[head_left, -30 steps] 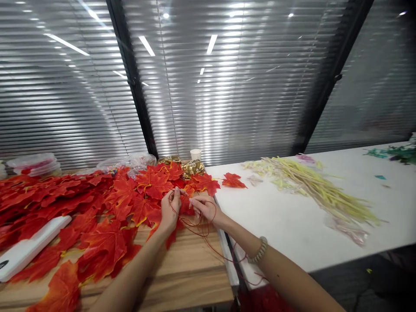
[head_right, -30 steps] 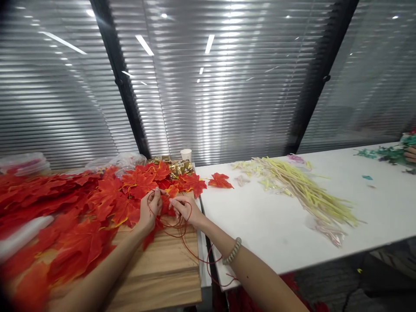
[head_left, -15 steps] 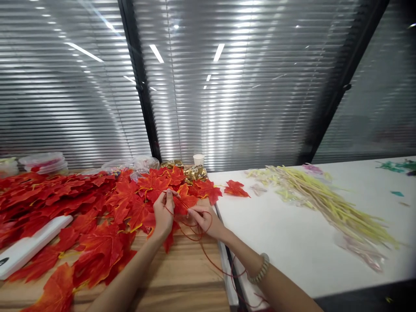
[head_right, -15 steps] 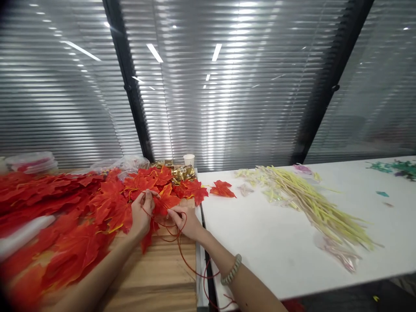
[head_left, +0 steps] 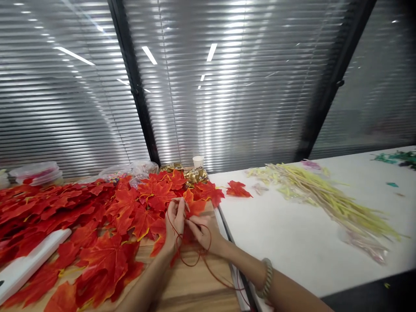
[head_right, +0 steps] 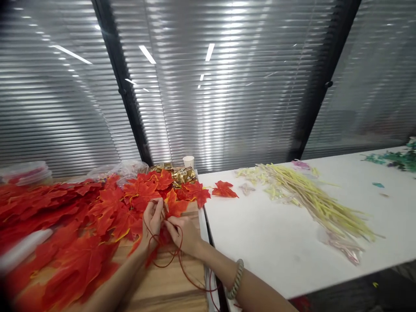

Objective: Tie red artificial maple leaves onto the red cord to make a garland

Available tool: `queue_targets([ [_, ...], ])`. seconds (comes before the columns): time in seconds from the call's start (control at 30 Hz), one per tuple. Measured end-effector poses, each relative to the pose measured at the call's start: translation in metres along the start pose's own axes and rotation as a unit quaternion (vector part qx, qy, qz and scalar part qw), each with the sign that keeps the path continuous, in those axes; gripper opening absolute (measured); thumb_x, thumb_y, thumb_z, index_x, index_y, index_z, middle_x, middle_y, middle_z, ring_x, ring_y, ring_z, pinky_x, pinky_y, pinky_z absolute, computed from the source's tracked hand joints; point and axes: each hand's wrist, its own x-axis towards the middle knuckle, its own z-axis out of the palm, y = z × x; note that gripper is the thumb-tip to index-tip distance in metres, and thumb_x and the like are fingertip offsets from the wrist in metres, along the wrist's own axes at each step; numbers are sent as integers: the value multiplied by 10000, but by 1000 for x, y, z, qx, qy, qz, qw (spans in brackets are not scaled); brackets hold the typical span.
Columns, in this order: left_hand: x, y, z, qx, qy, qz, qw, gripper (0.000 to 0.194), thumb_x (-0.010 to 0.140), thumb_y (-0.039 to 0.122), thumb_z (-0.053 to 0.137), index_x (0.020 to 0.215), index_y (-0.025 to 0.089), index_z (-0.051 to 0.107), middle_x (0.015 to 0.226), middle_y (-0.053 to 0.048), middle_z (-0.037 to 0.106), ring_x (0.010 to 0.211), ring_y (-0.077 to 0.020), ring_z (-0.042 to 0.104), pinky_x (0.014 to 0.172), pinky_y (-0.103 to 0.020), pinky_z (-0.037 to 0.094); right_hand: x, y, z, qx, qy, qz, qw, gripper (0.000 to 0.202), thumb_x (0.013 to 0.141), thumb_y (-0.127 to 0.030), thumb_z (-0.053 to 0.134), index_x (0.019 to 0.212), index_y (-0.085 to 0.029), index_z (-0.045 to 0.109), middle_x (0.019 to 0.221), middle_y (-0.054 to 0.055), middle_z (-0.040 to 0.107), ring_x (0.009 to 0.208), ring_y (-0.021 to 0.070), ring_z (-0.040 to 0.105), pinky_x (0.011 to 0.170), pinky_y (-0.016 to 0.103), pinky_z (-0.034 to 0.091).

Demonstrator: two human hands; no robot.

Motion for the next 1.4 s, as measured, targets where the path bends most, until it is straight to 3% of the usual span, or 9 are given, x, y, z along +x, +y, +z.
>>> queue_targets([
  [0.17, 2, 0, -2, -88, -56, -59, 993, 229, 729, 392, 529, 739, 176, 452, 485, 72, 466, 312, -34, 277, 330, -157, 198, 3, -2, -7, 17, 69, 31, 997, 340, 905, -318, 325, 630, -180, 471, 577, 3, 491, 523, 110, 431, 533, 234, 312],
  [0.4, 2, 6, 2, -137, -99, -74, 983, 246, 719, 387, 482, 784, 152, 518, 581, 17, 564, 291, -28, 308, 310, -168, 176, 1, 3, -2, 45, 83, 62, 994, 334, 900, -337, 326, 656, -177, 489, 605, 8, 501, 540, 119, 453, 545, 240, 333],
  [0.5, 1, 4, 5, -126, -93, -92, 983, 280, 734, 409, 487, 823, 148, 539, 637, 11, 577, 306, -18, 306, 319, -168, 179, 2, 4, -2, 73, 102, 86, 988, 333, 890, -355, 342, 661, -172, 501, 612, 13, 509, 553, 126, 458, 555, 244, 347],
  [0.57, 2, 0, 5, -106, -86, -105, 985, 307, 730, 434, 512, 821, 143, 551, 573, 30, 543, 304, -16, 286, 323, -165, 171, 3, 4, -4, 92, 107, 93, 986, 333, 885, -360, 351, 653, -171, 497, 595, 6, 490, 547, 123, 446, 548, 242, 347],
  [0.73, 8, -9, 3, -68, -101, -136, 983, 419, 698, 548, 543, 635, 134, 536, 313, 96, 291, 278, -27, 218, 327, -160, 147, 2, 1, -5, 115, 91, 99, 984, 341, 891, -370, 339, 629, -176, 439, 541, -24, 417, 493, 98, 393, 507, 224, 325],
  [1.07, 14, -8, 1, -60, -122, -101, 986, 480, 655, 612, 553, 613, 135, 530, 324, 89, 346, 259, -25, 239, 311, -165, 155, 4, 3, -6, 97, 82, 78, 989, 330, 893, -342, 340, 609, -185, 400, 521, -28, 412, 475, 99, 394, 503, 228, 314],
  [1.17, 14, -5, 1, -86, -97, -89, 988, 431, 619, 552, 634, 681, 145, 508, 406, 88, 422, 269, -15, 256, 310, -157, 166, 4, 4, -6, 88, 87, 71, 990, 325, 893, -328, 344, 610, -183, 411, 535, -24, 423, 491, 102, 402, 517, 232, 316],
  [1.3, 12, 4, 0, -121, -15, -82, 989, 392, 602, 436, 706, 729, 165, 453, 408, 123, 375, 289, -8, 252, 327, -138, 168, 4, 3, -6, 95, 102, 65, 988, 314, 895, -314, 346, 624, -180, 433, 553, -19, 441, 510, 103, 417, 533, 232, 322],
  [1.4, 10, 7, 0, -143, 14, -99, 985, 403, 592, 409, 720, 694, 171, 412, 426, 126, 361, 302, -5, 243, 327, -140, 166, 3, 2, -6, 93, 106, 64, 988, 309, 895, -305, 348, 626, -180, 436, 543, -23, 435, 503, 102, 407, 530, 235, 312],
])
